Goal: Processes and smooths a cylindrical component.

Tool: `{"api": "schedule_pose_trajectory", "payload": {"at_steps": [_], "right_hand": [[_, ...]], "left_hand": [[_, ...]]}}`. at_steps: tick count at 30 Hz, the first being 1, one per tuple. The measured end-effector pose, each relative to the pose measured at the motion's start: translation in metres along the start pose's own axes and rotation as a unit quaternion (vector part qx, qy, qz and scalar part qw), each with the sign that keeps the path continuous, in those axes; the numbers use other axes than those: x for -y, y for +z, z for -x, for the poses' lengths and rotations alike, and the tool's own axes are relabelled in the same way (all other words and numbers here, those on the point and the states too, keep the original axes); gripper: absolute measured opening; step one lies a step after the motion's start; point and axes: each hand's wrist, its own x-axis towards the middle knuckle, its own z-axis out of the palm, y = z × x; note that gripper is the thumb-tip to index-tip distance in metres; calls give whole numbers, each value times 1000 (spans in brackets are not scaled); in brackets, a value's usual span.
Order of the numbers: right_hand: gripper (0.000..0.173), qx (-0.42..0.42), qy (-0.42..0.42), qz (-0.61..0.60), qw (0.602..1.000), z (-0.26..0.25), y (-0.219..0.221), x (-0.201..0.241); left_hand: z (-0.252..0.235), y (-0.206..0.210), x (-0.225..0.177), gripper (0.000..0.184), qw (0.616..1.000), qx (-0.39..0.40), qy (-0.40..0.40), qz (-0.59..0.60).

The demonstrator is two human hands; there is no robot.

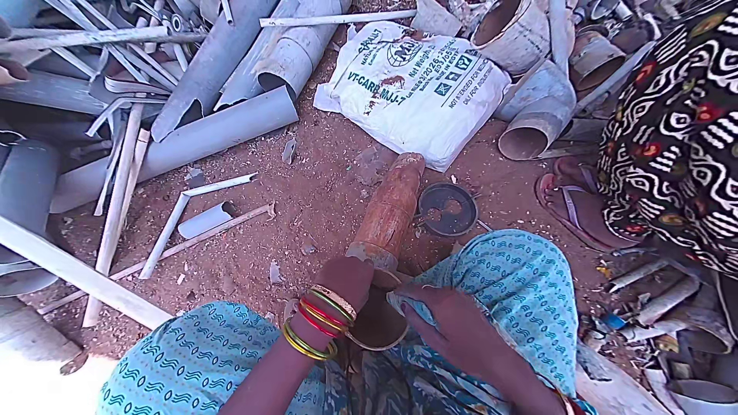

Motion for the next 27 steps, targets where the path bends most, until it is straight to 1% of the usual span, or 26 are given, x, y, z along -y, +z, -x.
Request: {"api": "schedule_pose_trajectory", "payload": {"at_steps": [2,3,6,7,9,10,13,17,19,21,22,24,27], "right_hand": [[35,35,13,-58,998,0,-5,0],[35,32,21,-69,997,0,-5,0],[34,-27,16,-21,999,0,3,-1],[34,-20,16,-23,999,-1,2,-2],[35,33,32,-81,996,-3,-5,-4],[36,38,37,-106,993,-4,-5,-7],[36,-5,29,-106,994,-4,0,-11],[36,2,21,-160,987,-3,-1,-12],[36,-32,15,-89,995,-3,4,-7],[32,-38,2,-36,999,-3,7,-4],[32,-29,-9,-34,999,-3,7,-4],[34,-5,-18,-65,998,-3,4,-5],[34,-17,-17,-78,997,-2,7,-4]], "left_hand": [[0,1,0,44,1000,-2,-1,1],[0,1,0,44,1000,-2,-1,1],[0,0,0,43,1000,2,-4,-1],[-1,0,0,44,1000,0,-3,-2],[0,0,0,44,1000,0,-3,-3],[0,0,0,43,1000,1,-3,-3],[1,0,-1,45,1000,4,-3,-4],[1,0,0,45,1000,1,-1,-7],[1,0,0,47,1000,2,-1,-4],[1,0,0,47,1000,-1,3,-3],[2,0,-1,47,1000,-2,3,-6],[6,-2,-3,47,1000,-3,3,-7],[3,1,0,46,1000,-5,5,-5]]}}
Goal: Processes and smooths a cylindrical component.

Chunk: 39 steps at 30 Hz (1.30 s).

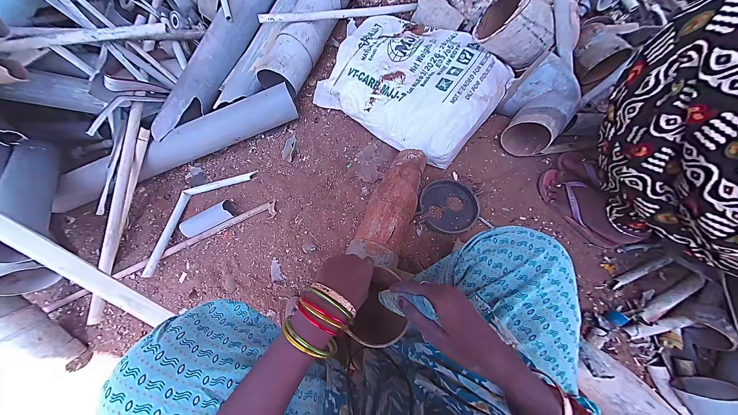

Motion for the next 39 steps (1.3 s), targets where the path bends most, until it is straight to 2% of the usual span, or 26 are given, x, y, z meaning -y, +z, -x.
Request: {"api": "schedule_pose_trajectory", "payload": {"at_steps": [5,7,9,13,17,19,22,26,30,35,39], "right_hand": [[34,23,-22,-12,999,-1,-3,-3],[34,2,4,20,1000,-2,-2,-2],[32,-20,-13,58,998,-2,3,-4],[33,21,-77,-13,997,2,-1,-3],[31,-7,-25,57,998,1,0,2],[30,5,-29,72,997,1,1,0],[30,17,-74,40,996,2,4,2],[30,-14,-31,49,998,-1,6,1],[29,17,-57,35,998,0,3,-1],[29,1,-28,70,997,0,6,1],[30,15,-60,1,998,0,-1,1]], "left_hand": [[3,-3,-4,48,1000,3,-6,-6],[0,-1,-2,47,1000,2,-7,-4],[-3,0,-1,48,1000,3,-8,1],[-2,0,0,46,1000,0,-9,4],[-3,1,-1,46,1000,5,-10,2],[-3,0,-1,46,1000,1,-9,2],[-3,0,0,45,1000,1,-11,6],[-3,1,-1,43,1000,2,-11,10],[-3,0,-1,43,1000,0,-11,5],[-4,1,-1,44,1000,3,-10,4],[-3,0,0,45,1000,3,-13,6]]}}
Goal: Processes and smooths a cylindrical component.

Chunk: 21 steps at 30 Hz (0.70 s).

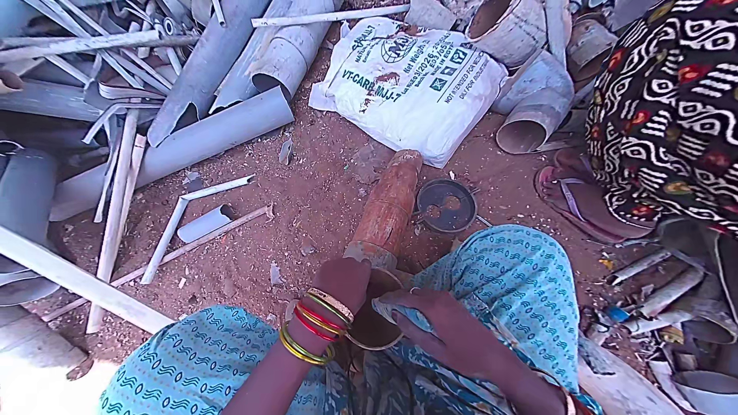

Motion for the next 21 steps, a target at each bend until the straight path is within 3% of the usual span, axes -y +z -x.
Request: {"api": "schedule_pose_trajectory", "payload": {"at_steps": [4,8,21], "right_hand": [[30,-28,21,45,998,-1,6,-3],[30,-6,-9,2,1000,0,1,0],[32,-47,47,-25,997,1,3,-3]], "left_hand": [[-1,1,0,44,1000,-1,2,2],[-1,0,0,45,1000,0,0,-1],[0,0,-1,44,1000,0,-6,-2]]}}
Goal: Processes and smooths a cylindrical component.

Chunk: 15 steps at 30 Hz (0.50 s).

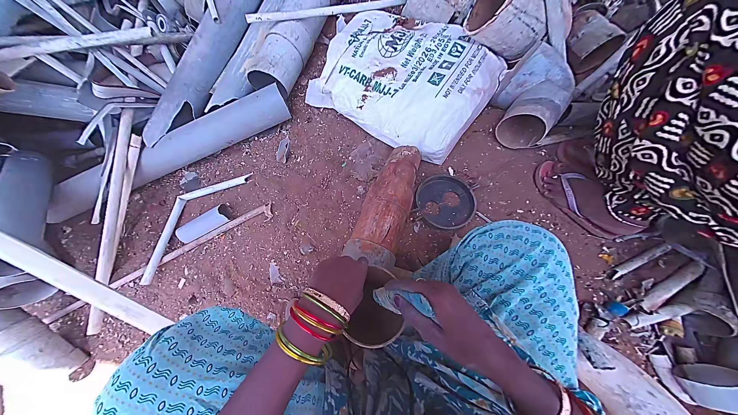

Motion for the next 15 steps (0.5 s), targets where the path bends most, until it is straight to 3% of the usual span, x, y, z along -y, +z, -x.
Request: {"api": "schedule_pose_trajectory", "payload": {"at_steps": [4,8,11,15], "right_hand": [[32,-31,-56,30,997,6,4,6],[31,-47,-57,115,991,4,11,4],[30,25,-62,28,997,4,1,2],[33,31,-90,-102,990,4,-24,-8]], "left_hand": [[-2,1,1,45,1000,-5,4,0],[-2,2,1,46,1000,-4,6,-1],[-1,1,2,44,1000,-2,5,3],[-1,1,4,45,1000,0,5,5]]}}
